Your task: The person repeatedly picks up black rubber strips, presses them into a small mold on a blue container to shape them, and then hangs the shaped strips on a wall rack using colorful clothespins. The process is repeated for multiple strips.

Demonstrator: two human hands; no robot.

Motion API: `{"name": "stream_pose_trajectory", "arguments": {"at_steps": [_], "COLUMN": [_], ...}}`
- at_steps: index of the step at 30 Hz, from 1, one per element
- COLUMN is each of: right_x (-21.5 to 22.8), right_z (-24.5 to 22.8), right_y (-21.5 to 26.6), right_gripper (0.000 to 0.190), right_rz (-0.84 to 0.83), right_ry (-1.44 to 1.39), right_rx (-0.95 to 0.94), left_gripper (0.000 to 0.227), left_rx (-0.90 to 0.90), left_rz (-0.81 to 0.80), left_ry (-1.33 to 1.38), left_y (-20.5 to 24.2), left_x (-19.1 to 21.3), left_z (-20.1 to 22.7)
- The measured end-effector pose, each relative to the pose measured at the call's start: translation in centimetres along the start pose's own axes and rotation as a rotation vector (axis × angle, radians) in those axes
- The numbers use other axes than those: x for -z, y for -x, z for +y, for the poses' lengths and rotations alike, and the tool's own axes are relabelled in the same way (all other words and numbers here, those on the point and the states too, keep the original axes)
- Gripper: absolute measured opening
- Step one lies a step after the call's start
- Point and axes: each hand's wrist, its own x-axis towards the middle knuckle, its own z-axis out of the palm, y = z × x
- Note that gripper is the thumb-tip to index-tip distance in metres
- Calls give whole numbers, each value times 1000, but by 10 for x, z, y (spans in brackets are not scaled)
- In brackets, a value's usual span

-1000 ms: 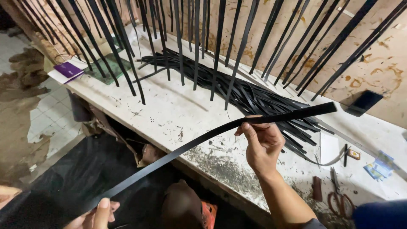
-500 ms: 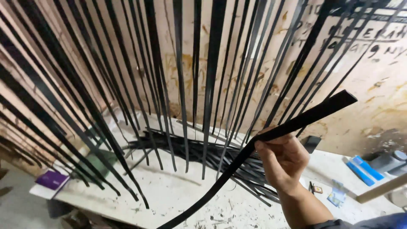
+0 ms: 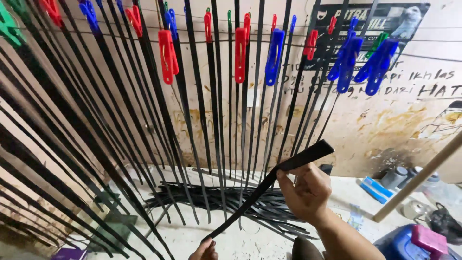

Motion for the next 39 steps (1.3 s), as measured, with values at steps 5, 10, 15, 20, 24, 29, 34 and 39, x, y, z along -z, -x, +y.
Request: {"name": "stream_pose_trajectory", "arguments": {"at_steps": [5, 10, 15, 20, 24, 29, 34, 39], "right_x": [-6, -20, -25, -19, -5, 28, 47, 88], "right_z": [4, 6, 13, 30, 38, 125, 102, 159], "right_y": [-5, -10, -11, -7, -12, -44, -159, -192], "right_gripper": [15, 14, 20, 12, 7, 5, 3, 28], "right_rz": [1, -32, 0, 4, -100, 77, 159, 116], "right_ry": [89, 50, 177, 304, 329, 285, 495, 865], "right_rx": [81, 114, 198, 261, 283, 254, 476, 287], "left_gripper": [35, 12, 25, 6, 10, 7, 10, 16], "left_rx": [-343, -1286, -2224, -2166, -2061, -1908, -1839, -1786], "left_rz": [54, -409, -429, -451, -475, -669, -732, -845], "left_ry": [-264, -320, -617, -598, -637, -537, -606, -708], "left_y": [149, 300, 367, 363, 356, 333, 321, 315], "left_x": [-79, -162, -248, -282, -296, -316, -341, -361], "left_z": [37, 62, 70, 69, 69, 71, 74, 79]}}
